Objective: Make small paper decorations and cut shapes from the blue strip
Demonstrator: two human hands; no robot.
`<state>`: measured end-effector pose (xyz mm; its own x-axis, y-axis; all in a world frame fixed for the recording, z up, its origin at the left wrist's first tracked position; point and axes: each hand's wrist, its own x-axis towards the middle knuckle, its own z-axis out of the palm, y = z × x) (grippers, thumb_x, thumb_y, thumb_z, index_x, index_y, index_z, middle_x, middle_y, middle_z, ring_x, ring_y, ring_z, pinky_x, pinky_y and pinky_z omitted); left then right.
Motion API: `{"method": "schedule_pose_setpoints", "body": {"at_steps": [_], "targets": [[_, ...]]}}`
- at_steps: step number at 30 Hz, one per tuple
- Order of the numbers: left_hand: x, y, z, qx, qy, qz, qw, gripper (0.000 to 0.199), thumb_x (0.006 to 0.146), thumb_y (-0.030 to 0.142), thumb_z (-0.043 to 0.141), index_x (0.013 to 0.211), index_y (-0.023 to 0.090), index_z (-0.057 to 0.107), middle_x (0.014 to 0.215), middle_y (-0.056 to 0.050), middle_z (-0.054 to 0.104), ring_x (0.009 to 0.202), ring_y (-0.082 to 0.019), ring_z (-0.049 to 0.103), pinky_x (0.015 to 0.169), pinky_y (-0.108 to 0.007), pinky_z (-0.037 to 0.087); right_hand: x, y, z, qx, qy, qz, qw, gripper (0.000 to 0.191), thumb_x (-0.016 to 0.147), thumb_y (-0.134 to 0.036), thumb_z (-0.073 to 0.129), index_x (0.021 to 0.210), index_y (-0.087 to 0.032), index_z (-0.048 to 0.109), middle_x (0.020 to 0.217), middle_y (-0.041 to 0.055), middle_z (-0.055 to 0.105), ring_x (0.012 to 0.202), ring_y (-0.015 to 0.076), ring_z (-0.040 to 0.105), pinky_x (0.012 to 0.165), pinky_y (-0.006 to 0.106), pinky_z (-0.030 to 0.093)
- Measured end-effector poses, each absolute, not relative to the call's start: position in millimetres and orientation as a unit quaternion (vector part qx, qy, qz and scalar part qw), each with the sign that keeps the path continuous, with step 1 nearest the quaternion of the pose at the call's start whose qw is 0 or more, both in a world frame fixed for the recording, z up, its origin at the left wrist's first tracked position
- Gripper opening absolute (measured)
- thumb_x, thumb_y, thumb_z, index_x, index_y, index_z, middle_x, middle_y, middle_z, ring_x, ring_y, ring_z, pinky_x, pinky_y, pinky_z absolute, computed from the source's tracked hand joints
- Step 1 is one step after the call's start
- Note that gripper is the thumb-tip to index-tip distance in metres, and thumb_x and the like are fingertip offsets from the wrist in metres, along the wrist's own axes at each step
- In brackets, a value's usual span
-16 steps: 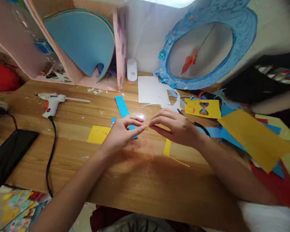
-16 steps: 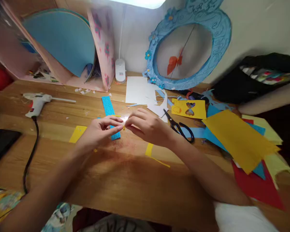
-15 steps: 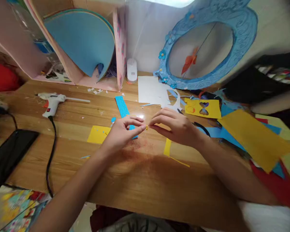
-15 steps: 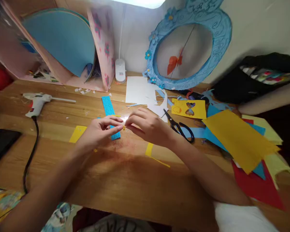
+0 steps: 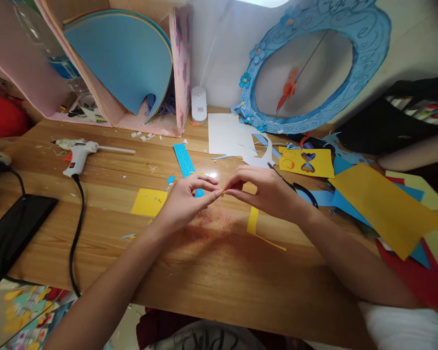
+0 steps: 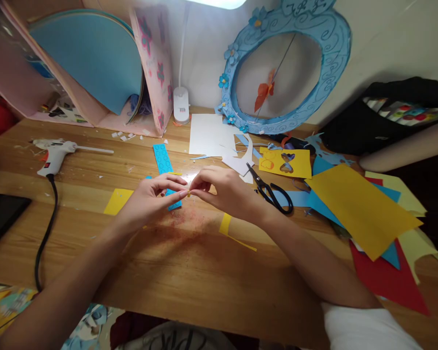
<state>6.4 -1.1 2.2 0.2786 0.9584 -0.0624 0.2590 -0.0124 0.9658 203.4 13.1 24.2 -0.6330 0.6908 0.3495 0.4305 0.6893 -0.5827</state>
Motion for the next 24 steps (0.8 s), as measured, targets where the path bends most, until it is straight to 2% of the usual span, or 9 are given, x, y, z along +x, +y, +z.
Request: {"method": "schedule_pose_setpoints", "body": {"at_steps": [6, 15, 24], "targets": [[7.1, -0.8, -0.7, 0.609, 0.486, 0.352, 0.519, 0.016, 0.071, 0.034, 0.070, 0.076, 0.018, 0.073, 0.103, -0.009, 0.066, 0.105, -0.021, 0.058, 0.085, -0.033, 0.042, 203.6, 13.0, 22.5, -0.339, -0.857, 0.265, 0.283, 0.003, 0.083, -0.018, 0.061, 0.081, -0.016, 0.061, 0.072, 0.0029, 0.063, 0.063, 0.0119, 0.058, 0.059, 0.024, 0.049], [5.2, 0.5, -1.9, 0.589, 0.481, 0.349, 0.547, 0.018, 0.072, 0.036, 0.070, 0.077, 0.019, 0.073, 0.104, -0.009, 0.068, 0.107, -0.023, 0.057, 0.088, -0.034, 0.042, 203.2, 12.1, 22.1, -0.347, -0.857, 0.249, 0.287, 0.004, 0.084, -0.019, 0.060, 0.081, -0.016, 0.060, 0.073, 0.0035, 0.064, 0.064, 0.0129, 0.057, 0.061, 0.026, 0.048], [4.6, 2.2, -4.8, 0.617, 0.486, 0.357, 0.506, 0.017, 0.072, 0.034, 0.070, 0.076, 0.018, 0.073, 0.101, -0.010, 0.068, 0.104, -0.022, 0.059, 0.088, -0.035, 0.043, 203.2, 12.7, 21.9, -0.350, -0.864, 0.220, 0.287, 0.004, 0.085, -0.018, 0.059, 0.081, -0.017, 0.060, 0.073, 0.0031, 0.062, 0.064, 0.0134, 0.057, 0.061, 0.027, 0.048]]}}
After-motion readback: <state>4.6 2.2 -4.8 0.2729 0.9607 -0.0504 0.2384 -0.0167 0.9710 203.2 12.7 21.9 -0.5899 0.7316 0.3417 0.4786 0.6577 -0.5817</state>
